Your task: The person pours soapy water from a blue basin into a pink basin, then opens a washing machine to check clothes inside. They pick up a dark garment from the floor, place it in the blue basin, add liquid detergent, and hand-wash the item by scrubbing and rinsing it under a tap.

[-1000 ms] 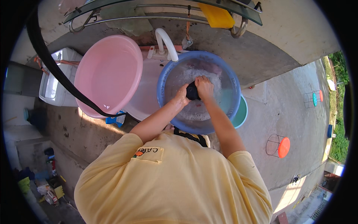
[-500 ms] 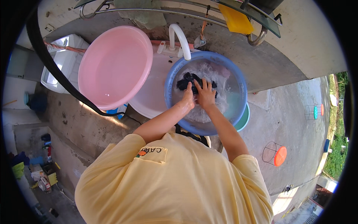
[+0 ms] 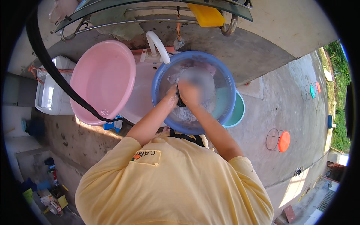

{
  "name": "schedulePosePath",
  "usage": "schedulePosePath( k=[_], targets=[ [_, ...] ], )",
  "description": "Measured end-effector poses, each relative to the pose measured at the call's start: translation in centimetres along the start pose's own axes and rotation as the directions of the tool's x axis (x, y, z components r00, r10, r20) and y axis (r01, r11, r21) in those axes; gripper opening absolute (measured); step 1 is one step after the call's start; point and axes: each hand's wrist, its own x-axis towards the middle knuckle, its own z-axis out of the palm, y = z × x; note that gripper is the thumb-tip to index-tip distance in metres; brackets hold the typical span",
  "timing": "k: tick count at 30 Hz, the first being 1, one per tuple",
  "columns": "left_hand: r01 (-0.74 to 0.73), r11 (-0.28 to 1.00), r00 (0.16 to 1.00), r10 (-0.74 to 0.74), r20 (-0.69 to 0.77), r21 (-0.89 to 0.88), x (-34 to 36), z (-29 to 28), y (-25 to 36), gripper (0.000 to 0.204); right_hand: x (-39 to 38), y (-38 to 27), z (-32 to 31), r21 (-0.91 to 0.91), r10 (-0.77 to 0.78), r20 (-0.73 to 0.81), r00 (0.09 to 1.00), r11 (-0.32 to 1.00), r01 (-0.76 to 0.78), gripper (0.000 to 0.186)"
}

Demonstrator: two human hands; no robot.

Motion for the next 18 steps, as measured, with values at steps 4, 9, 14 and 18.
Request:
schedulePosePath(
  k=[4,9,14,18],
  targets=[
    [0.053,0.992,0.993,-0.041,0.112,-0.111,1.1,1.0,-1.4,0.026,-1.2,9.4,6.0,-0.067,0.004,-0.094,0.996,0.998,-0.01,0.029],
    [-0.072,0.981,0.985,0.041,-0.166,-0.18,0.7,-0.9,0.8,0.031,-1.7,9.3,4.7,-0.171,0.157,0.274,0.949,0.979,-0.113,0.051],
    [-0.005,0.988,0.995,-0.011,-0.103,-0.153,1.8,-3.2,-1.7,0.053,-1.0,8.7,2.5,-0.291,-0.043,0.579,0.814,0.922,0.255,0.08],
    [0.199,0.975,0.97,-0.181,-0.165,0.099,-1.6,0.1,-2.6,0.07,-3.0,7.8,5.4,-0.15,0.008,0.4,0.916,0.987,0.057,0.078]
  ],
)
